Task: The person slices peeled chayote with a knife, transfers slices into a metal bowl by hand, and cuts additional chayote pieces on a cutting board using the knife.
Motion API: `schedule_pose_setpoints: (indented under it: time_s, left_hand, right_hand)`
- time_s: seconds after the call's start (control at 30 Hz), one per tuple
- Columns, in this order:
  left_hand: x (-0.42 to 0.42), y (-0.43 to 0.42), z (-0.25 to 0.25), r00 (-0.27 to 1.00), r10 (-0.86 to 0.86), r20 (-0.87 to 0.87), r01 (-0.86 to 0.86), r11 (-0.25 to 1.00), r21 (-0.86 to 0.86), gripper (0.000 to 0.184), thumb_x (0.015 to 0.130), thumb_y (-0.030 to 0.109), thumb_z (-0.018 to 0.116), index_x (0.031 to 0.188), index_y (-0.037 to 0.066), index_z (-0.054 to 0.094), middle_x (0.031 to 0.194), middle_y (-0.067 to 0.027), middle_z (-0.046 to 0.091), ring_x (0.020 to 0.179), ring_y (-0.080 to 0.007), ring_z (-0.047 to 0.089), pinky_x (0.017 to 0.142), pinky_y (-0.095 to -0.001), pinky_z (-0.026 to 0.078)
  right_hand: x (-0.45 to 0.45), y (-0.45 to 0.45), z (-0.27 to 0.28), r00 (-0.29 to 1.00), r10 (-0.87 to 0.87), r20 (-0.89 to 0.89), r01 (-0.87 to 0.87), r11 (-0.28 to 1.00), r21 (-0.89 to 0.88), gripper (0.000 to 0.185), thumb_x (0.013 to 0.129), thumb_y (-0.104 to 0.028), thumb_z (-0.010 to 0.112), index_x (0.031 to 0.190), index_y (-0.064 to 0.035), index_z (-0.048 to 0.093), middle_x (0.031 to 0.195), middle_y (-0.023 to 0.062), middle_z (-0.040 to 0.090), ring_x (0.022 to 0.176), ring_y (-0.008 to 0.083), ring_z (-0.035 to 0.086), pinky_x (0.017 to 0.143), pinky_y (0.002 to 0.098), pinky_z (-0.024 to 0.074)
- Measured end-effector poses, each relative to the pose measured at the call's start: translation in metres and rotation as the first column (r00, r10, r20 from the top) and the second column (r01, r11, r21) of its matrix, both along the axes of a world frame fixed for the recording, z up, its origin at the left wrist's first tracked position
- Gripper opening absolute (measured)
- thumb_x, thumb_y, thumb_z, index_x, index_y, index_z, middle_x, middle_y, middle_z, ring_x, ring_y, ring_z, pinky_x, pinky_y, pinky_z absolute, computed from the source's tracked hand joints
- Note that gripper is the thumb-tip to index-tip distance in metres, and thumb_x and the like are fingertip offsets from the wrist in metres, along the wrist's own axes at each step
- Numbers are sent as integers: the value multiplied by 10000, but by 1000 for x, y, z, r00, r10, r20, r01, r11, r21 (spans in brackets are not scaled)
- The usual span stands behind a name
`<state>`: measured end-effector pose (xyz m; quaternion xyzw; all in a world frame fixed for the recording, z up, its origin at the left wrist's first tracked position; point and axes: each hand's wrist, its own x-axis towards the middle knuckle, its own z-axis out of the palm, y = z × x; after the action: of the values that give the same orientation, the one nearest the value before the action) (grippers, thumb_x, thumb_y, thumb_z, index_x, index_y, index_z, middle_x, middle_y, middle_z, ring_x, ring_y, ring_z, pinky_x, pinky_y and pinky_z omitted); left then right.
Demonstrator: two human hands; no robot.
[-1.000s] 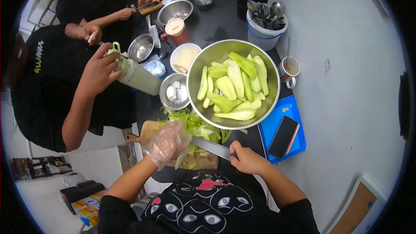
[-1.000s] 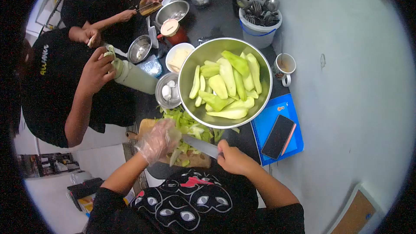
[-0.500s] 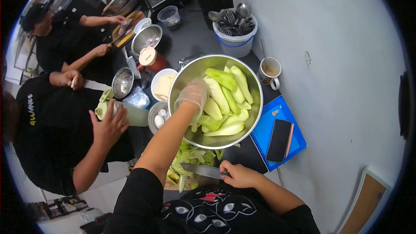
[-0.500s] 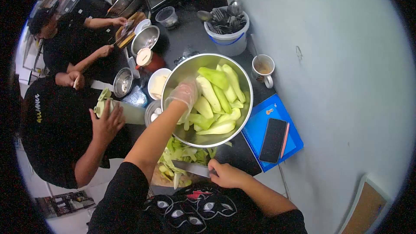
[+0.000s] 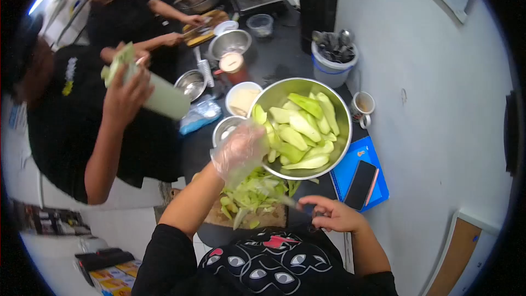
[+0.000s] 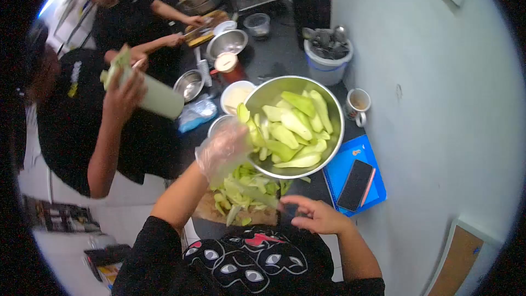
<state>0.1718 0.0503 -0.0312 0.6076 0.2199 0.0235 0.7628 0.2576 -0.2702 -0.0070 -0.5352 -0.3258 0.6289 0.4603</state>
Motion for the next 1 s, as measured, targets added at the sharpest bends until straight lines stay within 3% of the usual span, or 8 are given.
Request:
schedule_pose_setpoints:
  time_s: [0.13,0.27,0.4,0.5,0.67,0.73,0.8,1.0]
  left_hand:
    - [-77,-41,43,972,195,131,-111,873,-474,440,898,225,628,1281,77,471,1114,-63,584,985,-184,587,890,-357,479]
    - [-142,-66,35,908,412,75,-312,785,-535,421,900,190,619,1279,89,468,1111,-54,575,998,-183,574,888,-353,476]
    - [-181,-73,35,920,299,253,-259,949,-178,408,902,205,613,1264,69,482,1110,-41,584,1007,-159,561,866,-318,465]
    - [-201,-83,42,916,306,258,-340,935,102,368,905,194,594,1235,52,512,1104,-35,588,993,-141,551,854,-303,459]
    - [-226,-89,15,907,385,170,-375,923,-85,328,898,149,561,1205,35,542,1107,-31,589,981,-127,549,845,-278,453]
    - [-239,-81,0,970,140,199,-218,865,453,353,887,136,566,1223,33,534,1115,-25,591,983,-118,545,851,-267,443]
    - [-247,-76,-19,994,21,109,-84,788,610,382,881,125,570,1250,37,522,1128,-21,591,988,-116,544,861,-265,437]
    - [-248,-101,-20,967,247,68,-228,950,-211,465,885,142,585,1325,42,475,1170,-36,579,1036,-144,549,903,-277,436]
  right_hand:
    - [-31,32,16,933,-287,216,283,958,53,569,872,-121,620,1401,-94,412,762,4,563,642,72,490,604,227,415]
    - [-69,71,17,880,-385,278,333,918,215,619,822,-174,702,1376,-58,450,946,62,641,770,77,550,715,245,468]
    - [-104,92,15,878,-273,394,142,933,331,655,826,-184,705,1400,-59,414,885,65,639,726,71,550,685,233,466]
    - [-118,90,45,894,34,447,-58,997,41,666,855,-200,678,1429,-76,366,717,31,589,580,54,488,559,218,426]
    - [-115,88,10,963,261,-64,-266,959,-98,530,971,-233,498,1454,-120,314,618,31,560,431,76,451,410,216,382]
    - [-114,86,-9,948,297,-111,-308,945,-112,504,983,-265,471,1445,-122,330,624,43,565,419,77,442,400,214,376]
    - [-109,84,-15,943,208,-259,-248,959,-136,457,985,-282,467,1402,-116,380,623,48,562,410,75,433,395,211,369]
    - [-88,84,-47,992,13,-124,-52,947,-318,409,990,-372,438,1281,-91,498,591,32,550,392,80,429,381,224,356]
